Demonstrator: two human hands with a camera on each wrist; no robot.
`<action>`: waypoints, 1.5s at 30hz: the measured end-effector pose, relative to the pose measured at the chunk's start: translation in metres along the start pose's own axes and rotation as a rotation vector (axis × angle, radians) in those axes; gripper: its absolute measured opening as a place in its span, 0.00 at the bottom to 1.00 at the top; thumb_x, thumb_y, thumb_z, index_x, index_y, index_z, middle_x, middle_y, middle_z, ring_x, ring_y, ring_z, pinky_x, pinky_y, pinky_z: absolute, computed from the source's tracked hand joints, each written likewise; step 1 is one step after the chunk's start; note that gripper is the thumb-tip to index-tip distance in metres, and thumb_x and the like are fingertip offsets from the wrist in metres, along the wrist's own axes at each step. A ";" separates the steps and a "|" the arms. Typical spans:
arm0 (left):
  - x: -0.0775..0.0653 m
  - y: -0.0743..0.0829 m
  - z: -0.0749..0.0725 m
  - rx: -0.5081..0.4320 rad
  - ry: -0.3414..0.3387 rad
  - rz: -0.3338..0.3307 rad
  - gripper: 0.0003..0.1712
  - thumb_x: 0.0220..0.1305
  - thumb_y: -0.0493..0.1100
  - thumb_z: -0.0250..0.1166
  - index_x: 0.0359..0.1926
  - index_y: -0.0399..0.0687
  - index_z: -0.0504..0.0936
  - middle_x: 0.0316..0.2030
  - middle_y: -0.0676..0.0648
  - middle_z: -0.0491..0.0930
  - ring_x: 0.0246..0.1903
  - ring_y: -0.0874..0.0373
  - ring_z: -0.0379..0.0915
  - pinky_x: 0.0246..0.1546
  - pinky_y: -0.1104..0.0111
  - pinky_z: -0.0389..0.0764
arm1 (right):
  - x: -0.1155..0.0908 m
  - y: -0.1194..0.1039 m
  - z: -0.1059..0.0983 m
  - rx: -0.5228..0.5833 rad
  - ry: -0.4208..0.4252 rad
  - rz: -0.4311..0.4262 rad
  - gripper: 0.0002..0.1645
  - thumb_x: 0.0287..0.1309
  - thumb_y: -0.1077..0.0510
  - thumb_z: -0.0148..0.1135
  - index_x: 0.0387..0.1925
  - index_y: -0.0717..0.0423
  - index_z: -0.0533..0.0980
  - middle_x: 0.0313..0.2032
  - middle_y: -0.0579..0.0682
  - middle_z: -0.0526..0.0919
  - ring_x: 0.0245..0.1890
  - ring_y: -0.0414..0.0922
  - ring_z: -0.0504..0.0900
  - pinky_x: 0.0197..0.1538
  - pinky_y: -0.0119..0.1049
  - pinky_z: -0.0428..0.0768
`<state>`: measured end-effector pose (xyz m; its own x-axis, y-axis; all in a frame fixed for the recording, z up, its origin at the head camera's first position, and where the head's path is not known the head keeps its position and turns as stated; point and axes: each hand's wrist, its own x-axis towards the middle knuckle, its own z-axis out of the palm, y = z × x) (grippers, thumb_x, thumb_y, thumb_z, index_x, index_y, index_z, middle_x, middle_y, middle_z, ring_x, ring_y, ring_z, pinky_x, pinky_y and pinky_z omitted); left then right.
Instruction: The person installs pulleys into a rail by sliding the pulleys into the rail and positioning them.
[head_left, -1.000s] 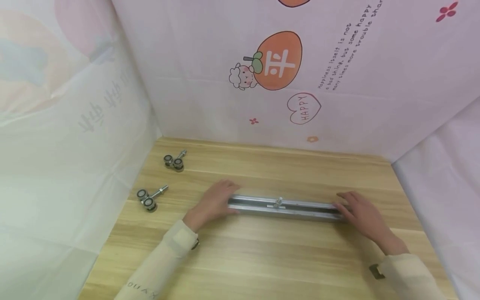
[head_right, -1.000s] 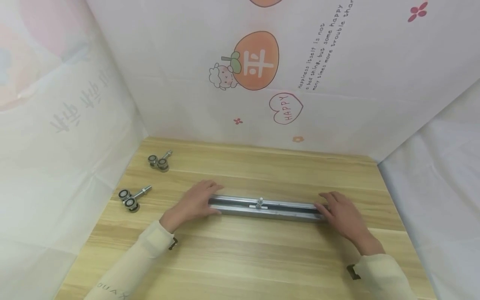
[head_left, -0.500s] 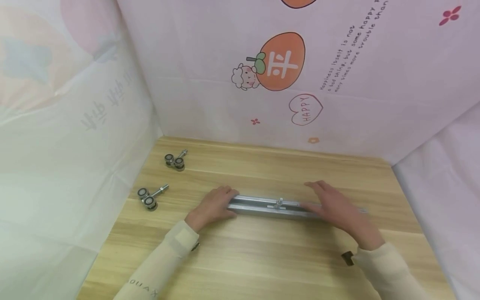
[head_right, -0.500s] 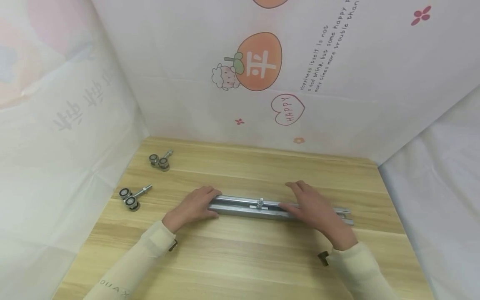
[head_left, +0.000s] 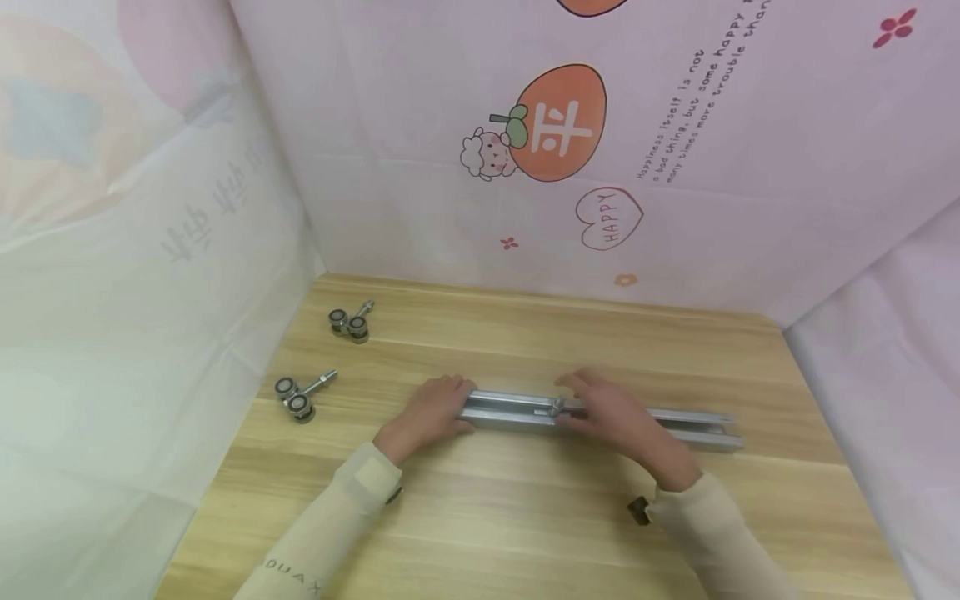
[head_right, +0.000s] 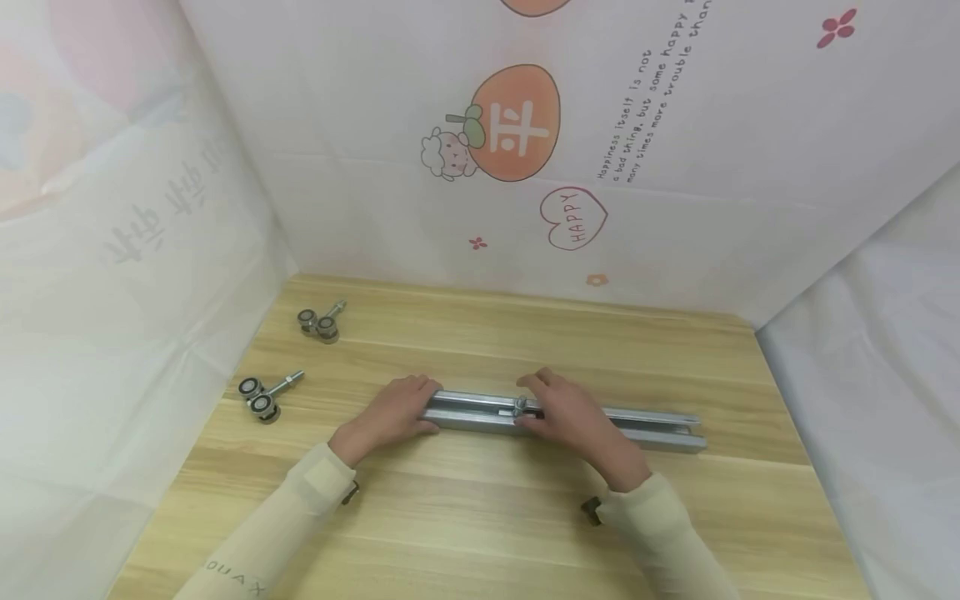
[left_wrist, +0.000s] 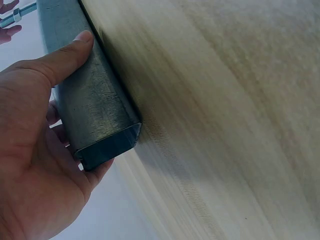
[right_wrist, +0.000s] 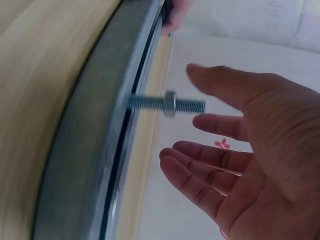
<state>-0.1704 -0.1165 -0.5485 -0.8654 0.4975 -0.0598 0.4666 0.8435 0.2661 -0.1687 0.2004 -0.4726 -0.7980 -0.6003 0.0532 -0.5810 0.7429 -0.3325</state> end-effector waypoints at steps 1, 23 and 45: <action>0.000 0.000 0.000 0.008 -0.001 0.003 0.35 0.61 0.56 0.78 0.62 0.44 0.78 0.51 0.46 0.83 0.51 0.50 0.79 0.58 0.55 0.81 | 0.002 -0.001 0.003 -0.008 -0.002 -0.010 0.33 0.61 0.51 0.77 0.63 0.60 0.78 0.56 0.59 0.83 0.45 0.51 0.86 0.48 0.50 0.87; 0.002 0.001 0.010 0.049 -0.034 -0.020 0.35 0.67 0.58 0.73 0.65 0.43 0.73 0.53 0.45 0.78 0.54 0.50 0.73 0.61 0.53 0.76 | 0.021 -0.015 0.036 -0.079 0.043 -0.077 0.04 0.58 0.68 0.74 0.33 0.59 0.84 0.31 0.50 0.83 0.29 0.44 0.82 0.34 0.35 0.85; 0.001 -0.001 0.016 0.032 0.021 0.005 0.35 0.66 0.57 0.73 0.64 0.42 0.73 0.51 0.44 0.77 0.53 0.48 0.72 0.61 0.52 0.75 | 0.020 -0.020 0.041 -0.164 0.047 -0.047 0.12 0.58 0.78 0.66 0.25 0.62 0.78 0.25 0.49 0.73 0.22 0.41 0.68 0.23 0.29 0.71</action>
<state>-0.1690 -0.1137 -0.5641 -0.8665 0.4976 -0.0387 0.4760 0.8473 0.2356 -0.1667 0.1612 -0.5037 -0.7739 -0.6236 0.1102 -0.6328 0.7552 -0.1709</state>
